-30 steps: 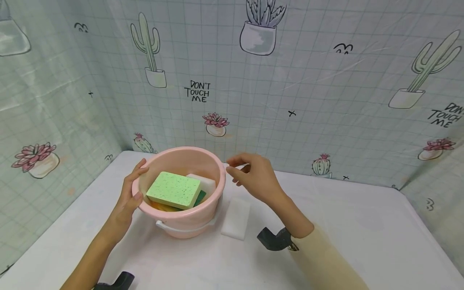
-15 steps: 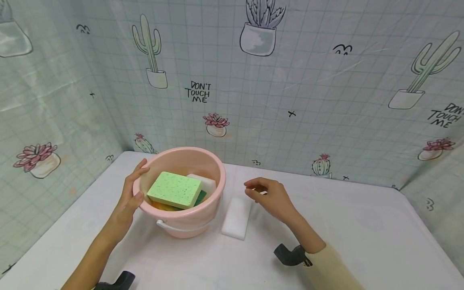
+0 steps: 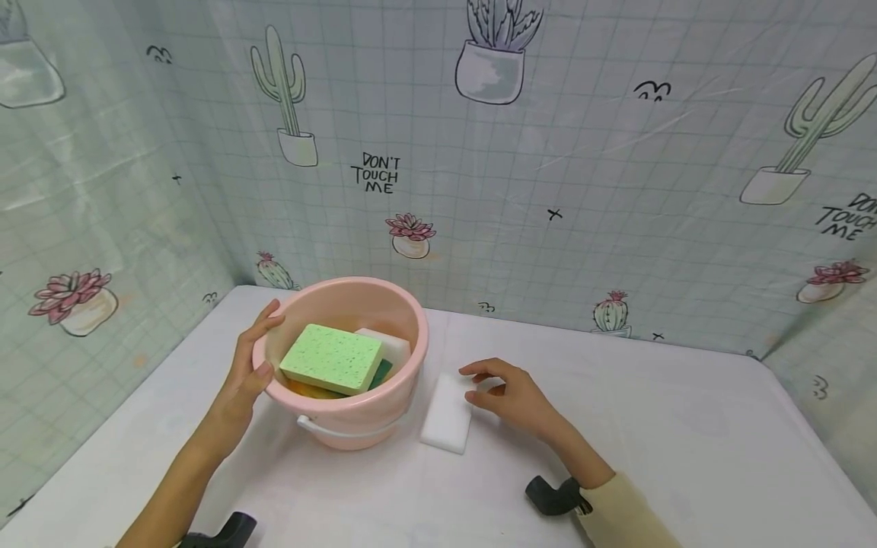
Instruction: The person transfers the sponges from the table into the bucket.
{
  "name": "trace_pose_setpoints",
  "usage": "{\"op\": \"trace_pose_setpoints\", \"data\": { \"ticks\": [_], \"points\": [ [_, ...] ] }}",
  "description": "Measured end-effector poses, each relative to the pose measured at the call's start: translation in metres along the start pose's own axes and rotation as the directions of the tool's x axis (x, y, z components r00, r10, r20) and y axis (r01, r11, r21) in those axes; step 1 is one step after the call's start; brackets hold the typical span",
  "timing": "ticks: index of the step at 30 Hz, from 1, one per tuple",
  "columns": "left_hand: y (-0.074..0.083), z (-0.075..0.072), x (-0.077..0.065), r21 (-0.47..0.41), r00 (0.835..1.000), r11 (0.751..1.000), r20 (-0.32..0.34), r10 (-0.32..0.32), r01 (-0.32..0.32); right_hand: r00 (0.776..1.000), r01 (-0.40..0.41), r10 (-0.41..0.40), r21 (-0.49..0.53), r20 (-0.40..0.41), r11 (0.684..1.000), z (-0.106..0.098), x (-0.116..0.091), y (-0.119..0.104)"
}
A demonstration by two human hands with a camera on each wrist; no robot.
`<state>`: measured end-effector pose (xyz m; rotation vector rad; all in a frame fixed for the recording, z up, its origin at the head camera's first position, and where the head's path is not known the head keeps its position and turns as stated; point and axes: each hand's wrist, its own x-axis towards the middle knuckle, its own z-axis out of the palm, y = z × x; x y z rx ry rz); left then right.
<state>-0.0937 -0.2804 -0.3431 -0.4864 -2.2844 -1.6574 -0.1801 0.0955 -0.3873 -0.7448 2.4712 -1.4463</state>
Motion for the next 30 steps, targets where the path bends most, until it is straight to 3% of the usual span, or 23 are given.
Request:
{"op": "trace_pose_setpoints", "data": {
  "ticks": [4, 13, 30],
  "points": [
    [0.001, 0.001, 0.000, 0.009, 1.000, 1.000, 0.004, 0.009, -0.009, 0.999, 0.042, -0.042, 0.004, 0.002, 0.999, -0.002, -0.001, 0.004],
    [0.002, 0.002, -0.001, 0.004, 1.000, 1.000, 0.010, 0.012, -0.012, 0.990, 0.090, -0.089, -0.002, 0.112, 0.996, -0.008, -0.002, 0.012],
    [0.001, 0.002, -0.001, -0.001, 1.000, 1.000, 0.013, 0.004, -0.004, 0.972, 0.040, -0.035, -0.015, 0.231, 0.999, -0.014, -0.006, 0.011]
  ]
}}
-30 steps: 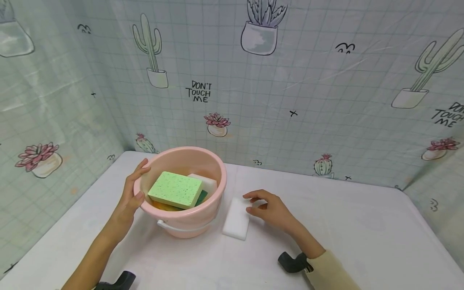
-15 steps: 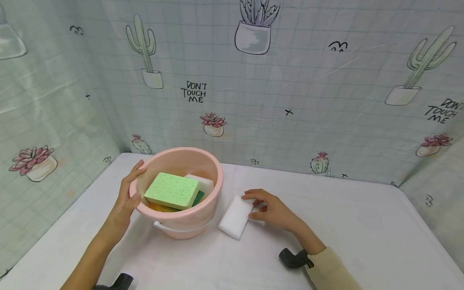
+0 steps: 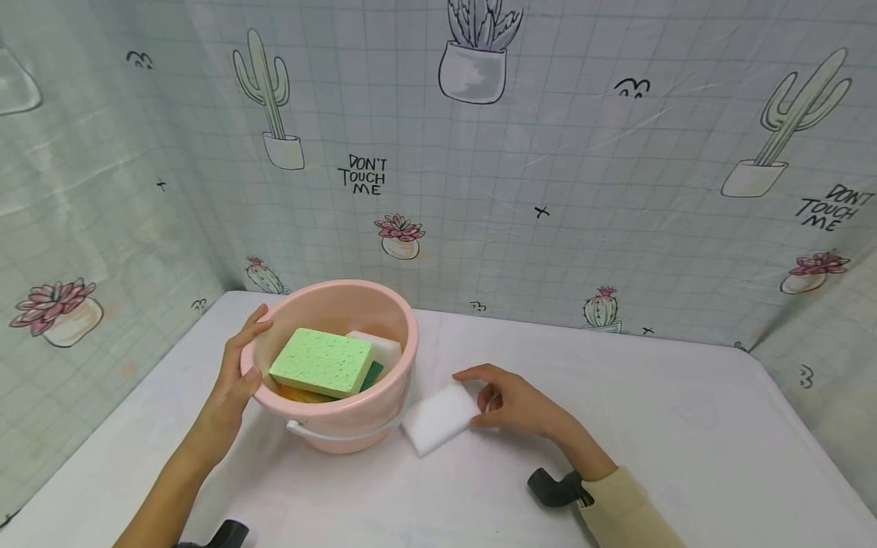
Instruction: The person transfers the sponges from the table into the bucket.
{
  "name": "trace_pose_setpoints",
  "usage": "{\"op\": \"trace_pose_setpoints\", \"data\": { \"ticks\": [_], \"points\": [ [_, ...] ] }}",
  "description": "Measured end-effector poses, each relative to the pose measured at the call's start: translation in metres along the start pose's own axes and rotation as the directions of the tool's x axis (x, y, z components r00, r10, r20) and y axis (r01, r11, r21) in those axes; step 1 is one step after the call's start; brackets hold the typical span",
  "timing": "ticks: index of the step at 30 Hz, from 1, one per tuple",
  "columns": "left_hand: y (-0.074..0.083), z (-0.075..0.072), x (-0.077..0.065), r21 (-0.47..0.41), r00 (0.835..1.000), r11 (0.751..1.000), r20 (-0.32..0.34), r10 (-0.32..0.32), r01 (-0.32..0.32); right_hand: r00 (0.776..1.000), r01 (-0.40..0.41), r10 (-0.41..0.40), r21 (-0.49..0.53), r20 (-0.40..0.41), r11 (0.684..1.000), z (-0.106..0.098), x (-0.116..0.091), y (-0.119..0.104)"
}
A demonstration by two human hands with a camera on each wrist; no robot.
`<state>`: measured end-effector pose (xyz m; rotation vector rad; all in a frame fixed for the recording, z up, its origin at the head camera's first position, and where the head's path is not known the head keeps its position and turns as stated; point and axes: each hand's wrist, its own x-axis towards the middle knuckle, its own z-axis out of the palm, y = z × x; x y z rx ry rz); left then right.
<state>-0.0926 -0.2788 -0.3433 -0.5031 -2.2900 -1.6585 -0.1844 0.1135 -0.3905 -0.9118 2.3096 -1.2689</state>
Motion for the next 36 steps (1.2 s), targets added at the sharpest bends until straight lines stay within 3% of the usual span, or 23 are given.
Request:
{"op": "trace_pose_setpoints", "data": {
  "ticks": [9, 17, 24, 36],
  "points": [
    [0.000, 0.000, -0.001, -0.009, 1.000, 1.000, 0.008, 0.019, -0.019, 0.999, 0.015, -0.016, 0.015, 0.045, 1.000, 0.001, -0.001, 0.001],
    [0.000, -0.001, 0.000, -0.006, 1.000, 1.000, 0.001, 0.007, -0.007, 0.999, 0.025, -0.023, -0.058, 0.035, 0.998, 0.000, 0.000, -0.004],
    [0.000, 0.000, 0.000, 0.000, 1.000, 1.000, -0.003, 0.014, -0.014, 0.999, -0.030, 0.030, 0.050, 0.013, 0.998, -0.022, -0.008, -0.014],
    [0.002, 0.000, 0.000, 0.014, 1.000, 1.000, -0.006, 0.003, -0.002, 0.999, 0.037, -0.033, 0.099, -0.035, 0.994, -0.052, -0.024, -0.027]
  ]
}}
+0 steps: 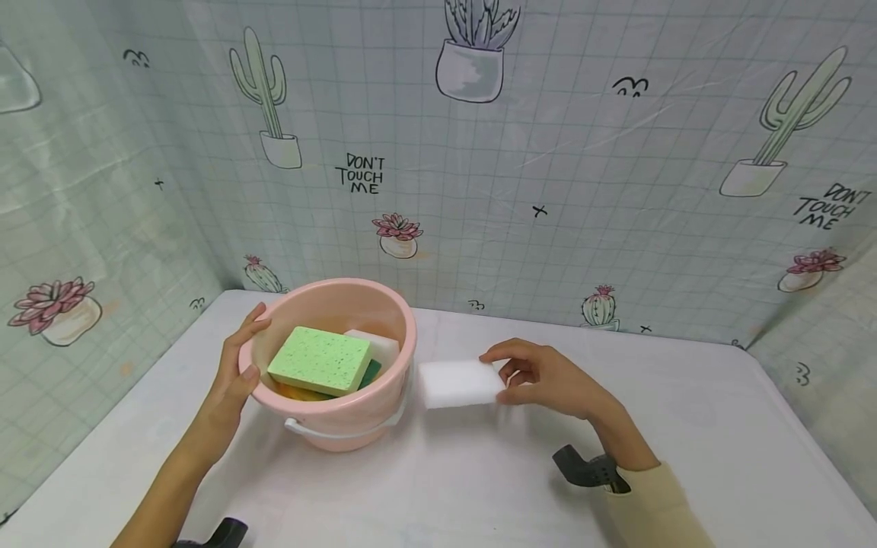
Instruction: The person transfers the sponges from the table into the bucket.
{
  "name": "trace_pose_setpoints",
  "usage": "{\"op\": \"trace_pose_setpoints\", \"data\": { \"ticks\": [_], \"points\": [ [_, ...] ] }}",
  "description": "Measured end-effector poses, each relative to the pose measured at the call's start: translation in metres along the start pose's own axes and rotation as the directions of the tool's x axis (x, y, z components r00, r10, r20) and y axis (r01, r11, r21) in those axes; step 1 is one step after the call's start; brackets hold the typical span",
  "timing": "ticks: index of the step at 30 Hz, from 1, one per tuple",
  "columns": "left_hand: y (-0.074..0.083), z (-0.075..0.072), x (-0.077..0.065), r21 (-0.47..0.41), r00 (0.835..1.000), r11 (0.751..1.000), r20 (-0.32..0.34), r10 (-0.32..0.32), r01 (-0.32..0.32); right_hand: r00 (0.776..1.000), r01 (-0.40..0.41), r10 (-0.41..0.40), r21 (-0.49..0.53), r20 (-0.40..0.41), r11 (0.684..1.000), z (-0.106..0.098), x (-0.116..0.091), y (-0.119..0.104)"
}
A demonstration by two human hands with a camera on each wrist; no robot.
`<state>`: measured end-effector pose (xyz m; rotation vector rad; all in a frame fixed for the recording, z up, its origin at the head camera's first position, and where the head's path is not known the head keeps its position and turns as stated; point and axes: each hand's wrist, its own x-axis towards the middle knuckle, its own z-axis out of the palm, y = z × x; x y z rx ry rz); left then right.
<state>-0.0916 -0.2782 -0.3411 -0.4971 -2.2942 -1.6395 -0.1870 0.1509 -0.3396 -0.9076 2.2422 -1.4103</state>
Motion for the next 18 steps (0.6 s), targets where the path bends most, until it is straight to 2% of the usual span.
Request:
{"op": "trace_pose_setpoints", "data": {
  "ticks": [7, 18],
  "points": [
    [0.000, 0.000, 0.000, -0.018, 1.000, 1.000, 0.005, 0.003, -0.003, 0.996, 0.069, -0.063, 0.115, -0.059, 0.991, -0.005, -0.004, -0.007],
    [-0.001, 0.000, -0.001, -0.033, 1.000, 0.999, 0.016, 0.018, -0.017, 0.977, 0.159, -0.130, 0.172, -0.169, 0.972, 0.001, 0.001, -0.022]
  ]
}}
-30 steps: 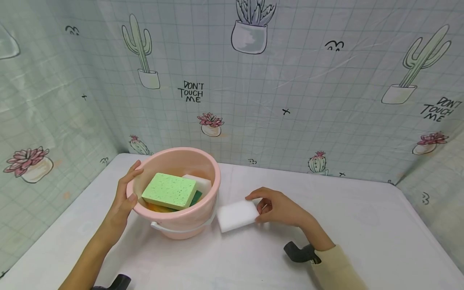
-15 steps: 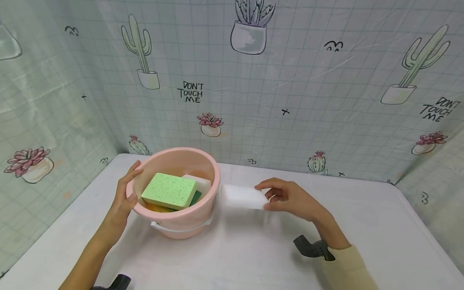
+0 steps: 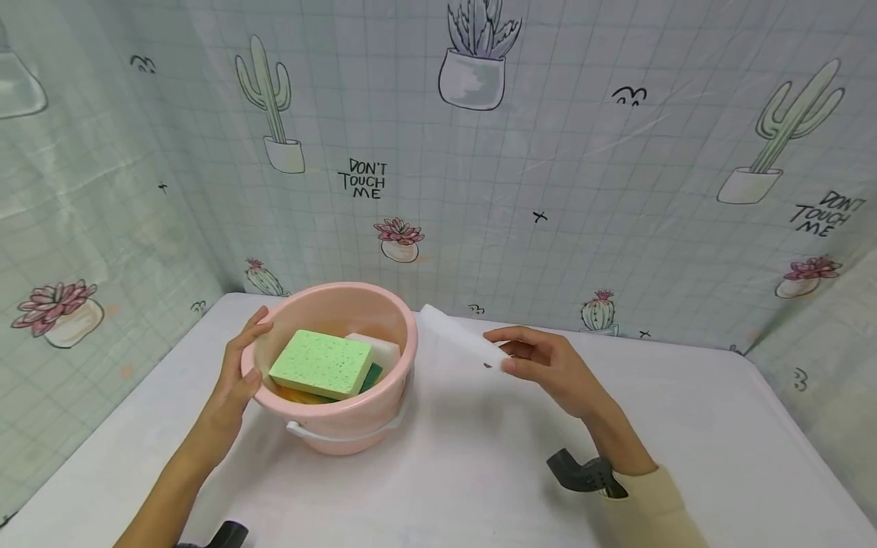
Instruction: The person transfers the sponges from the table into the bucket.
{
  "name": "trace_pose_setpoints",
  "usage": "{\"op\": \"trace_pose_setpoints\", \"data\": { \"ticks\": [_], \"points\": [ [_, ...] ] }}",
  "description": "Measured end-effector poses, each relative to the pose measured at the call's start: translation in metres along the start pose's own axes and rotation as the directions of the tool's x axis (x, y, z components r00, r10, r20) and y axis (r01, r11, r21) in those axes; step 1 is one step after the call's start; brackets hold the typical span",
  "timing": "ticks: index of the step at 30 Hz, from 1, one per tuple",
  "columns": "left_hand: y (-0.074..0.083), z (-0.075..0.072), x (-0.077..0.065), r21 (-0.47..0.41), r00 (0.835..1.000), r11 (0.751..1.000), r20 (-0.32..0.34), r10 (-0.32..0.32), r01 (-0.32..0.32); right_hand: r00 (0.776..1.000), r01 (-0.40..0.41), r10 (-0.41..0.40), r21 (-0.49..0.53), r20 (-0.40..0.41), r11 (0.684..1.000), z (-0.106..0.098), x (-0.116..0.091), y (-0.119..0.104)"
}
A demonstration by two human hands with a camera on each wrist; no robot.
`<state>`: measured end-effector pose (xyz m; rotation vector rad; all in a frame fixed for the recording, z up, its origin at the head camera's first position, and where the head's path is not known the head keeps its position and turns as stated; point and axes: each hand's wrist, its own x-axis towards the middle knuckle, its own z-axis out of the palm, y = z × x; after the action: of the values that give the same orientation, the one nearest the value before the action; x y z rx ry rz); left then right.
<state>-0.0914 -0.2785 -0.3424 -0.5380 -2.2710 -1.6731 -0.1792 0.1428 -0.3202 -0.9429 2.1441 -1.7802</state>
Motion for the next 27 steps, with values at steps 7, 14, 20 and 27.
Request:
{"op": "trace_pose_setpoints", "data": {
  "ticks": [7, 14, 20, 27],
  "points": [
    [-0.001, 0.001, -0.001, 0.019, 1.000, 1.000, -0.005, 0.000, 0.001, 0.999, -0.024, 0.024, -0.002, -0.022, 1.000, 0.009, 0.010, -0.010],
    [-0.002, 0.000, 0.000, 0.007, 1.000, 1.000, -0.006, 0.001, -0.001, 1.000, -0.018, 0.018, 0.032, 0.008, 0.999, 0.017, 0.023, -0.021],
    [-0.002, 0.000, 0.000, 0.005, 1.000, 1.000, -0.005, -0.003, 0.003, 0.999, -0.002, 0.001, 0.035, 0.045, 0.999, 0.026, 0.037, -0.034],
    [-0.002, 0.001, 0.001, 0.016, 1.000, 1.000, -0.010, 0.003, -0.003, 0.995, -0.066, 0.068, -0.023, 0.077, 0.998, 0.037, 0.054, -0.048]
  ]
}}
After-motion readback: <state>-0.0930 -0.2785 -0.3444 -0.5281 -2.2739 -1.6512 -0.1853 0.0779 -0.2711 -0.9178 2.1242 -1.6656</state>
